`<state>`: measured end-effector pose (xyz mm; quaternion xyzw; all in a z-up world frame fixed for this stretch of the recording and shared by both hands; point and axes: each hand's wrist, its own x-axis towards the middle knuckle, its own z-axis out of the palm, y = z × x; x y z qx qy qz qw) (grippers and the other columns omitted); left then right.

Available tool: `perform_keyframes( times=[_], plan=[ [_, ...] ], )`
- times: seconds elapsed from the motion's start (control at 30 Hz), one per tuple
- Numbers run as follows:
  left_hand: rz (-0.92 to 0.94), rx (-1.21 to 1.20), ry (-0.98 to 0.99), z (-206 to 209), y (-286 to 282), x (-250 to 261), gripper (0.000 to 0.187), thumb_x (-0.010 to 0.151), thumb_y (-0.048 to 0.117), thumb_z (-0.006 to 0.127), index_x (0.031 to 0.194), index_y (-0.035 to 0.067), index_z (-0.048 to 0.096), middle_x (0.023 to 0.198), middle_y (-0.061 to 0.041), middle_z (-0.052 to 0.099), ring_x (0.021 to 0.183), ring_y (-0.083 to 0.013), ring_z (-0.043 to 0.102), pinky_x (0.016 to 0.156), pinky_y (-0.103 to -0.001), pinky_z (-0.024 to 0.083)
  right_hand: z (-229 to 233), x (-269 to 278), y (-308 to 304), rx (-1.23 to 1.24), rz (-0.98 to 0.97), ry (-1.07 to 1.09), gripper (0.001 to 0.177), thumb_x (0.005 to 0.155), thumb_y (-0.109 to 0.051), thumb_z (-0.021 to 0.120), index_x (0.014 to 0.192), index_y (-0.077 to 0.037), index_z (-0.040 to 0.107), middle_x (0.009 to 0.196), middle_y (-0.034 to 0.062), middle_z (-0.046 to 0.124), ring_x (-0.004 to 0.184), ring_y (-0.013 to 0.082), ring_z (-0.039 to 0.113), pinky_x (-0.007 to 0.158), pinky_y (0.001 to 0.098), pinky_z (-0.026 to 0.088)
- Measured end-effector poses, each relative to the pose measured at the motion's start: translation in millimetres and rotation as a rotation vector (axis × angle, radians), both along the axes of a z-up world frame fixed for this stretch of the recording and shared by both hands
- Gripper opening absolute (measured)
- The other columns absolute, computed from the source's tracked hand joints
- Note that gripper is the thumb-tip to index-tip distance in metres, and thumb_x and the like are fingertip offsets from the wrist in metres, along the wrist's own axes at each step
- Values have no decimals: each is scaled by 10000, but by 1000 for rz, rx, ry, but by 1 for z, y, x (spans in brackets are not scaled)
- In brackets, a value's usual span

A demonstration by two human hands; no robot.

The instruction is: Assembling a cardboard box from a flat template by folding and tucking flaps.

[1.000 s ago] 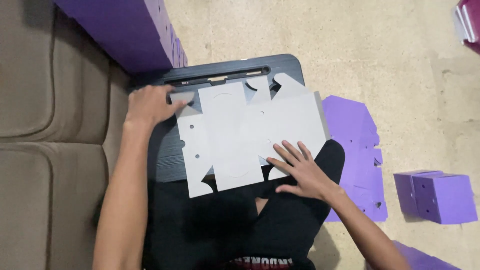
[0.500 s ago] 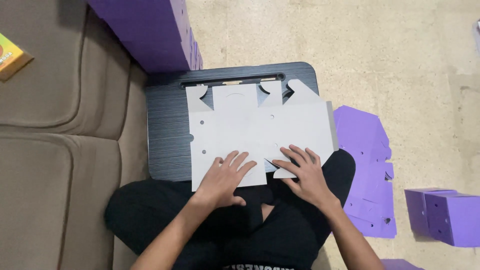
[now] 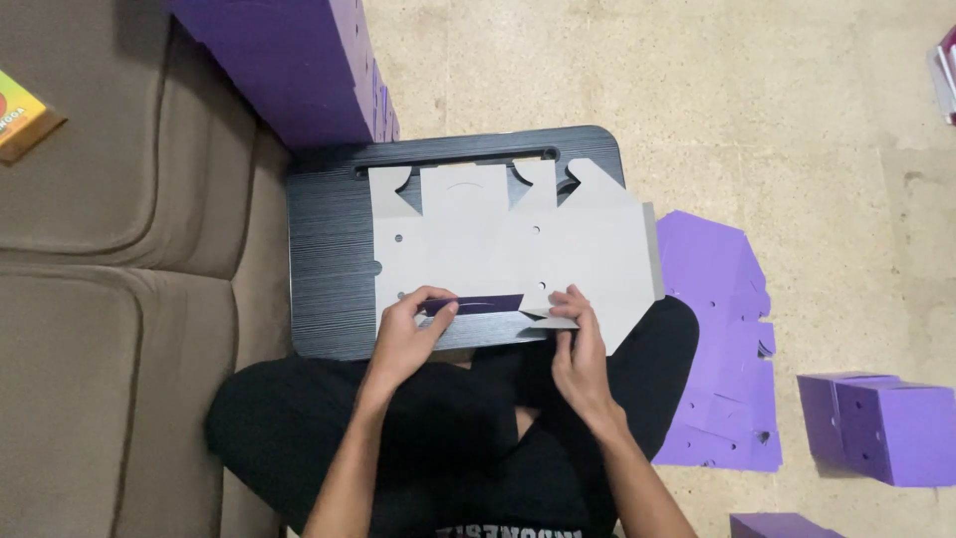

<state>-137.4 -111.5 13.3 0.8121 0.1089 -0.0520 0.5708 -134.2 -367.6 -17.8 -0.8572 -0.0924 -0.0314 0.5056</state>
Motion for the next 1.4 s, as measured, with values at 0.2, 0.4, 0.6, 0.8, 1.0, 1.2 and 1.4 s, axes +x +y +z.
perform_keyframes(
  times=[0.2,0.4,0.6,0.8,1.0,1.2,1.4],
  plan=[
    [128,-62,-91,-7,-18,0,192,890,277,776,1033,149,783,941,-97,764,1008,-305,676,974,-396,481,-13,16,26,-1,32,-162,231,992,52,461,1168,-86,521,1356,93,580,1360,326,524,1215,491,317],
    [179,32,2,-10,-23,0,278,922,428,736,1017,167,753,914,-96,627,995,-342,625,1023,-417,374,8,31,42,-110,143,-286,462,1005,106,355,1433,-40,447,1491,147,468,1405,338,452,1187,438,322],
    [203,57,-70,-21,-24,-4,296,898,460,768,1008,196,691,892,-38,692,1006,-248,619,990,-359,321,-42,30,27,-177,28,-395,515,959,126,464,1422,-72,574,1217,72,515,1118,259,600,1012,385,502],
    [217,62,-50,3,-31,2,301,902,354,777,1090,159,648,945,-132,722,1055,-327,634,987,-432,338,-8,30,41,-137,-102,-404,413,967,108,528,1335,-45,638,1079,48,545,991,235,651,907,350,548],
    [277,86,-22,-9,-34,7,318,915,349,762,1118,140,635,1070,-105,733,1104,-319,643,993,-420,314,-16,30,35,-175,-90,-427,442,950,120,570,1364,-19,636,1054,121,607,1000,324,681,898,413,550],
    [282,85,-32,-13,-32,13,308,927,383,730,1129,181,615,1110,-43,729,1137,-304,652,1008,-442,303,-22,38,22,-77,-111,-351,278,996,34,622,1271,1,638,1040,112,694,975,297,720,865,391,576],
    [267,93,-36,-16,-31,14,327,919,392,725,1143,187,602,1127,-27,725,1155,-295,658,993,-415,311,-4,37,40,-140,-82,-409,284,976,82,626,1233,-32,665,1062,74,706,990,270,715,874,384,580]
  ],
)
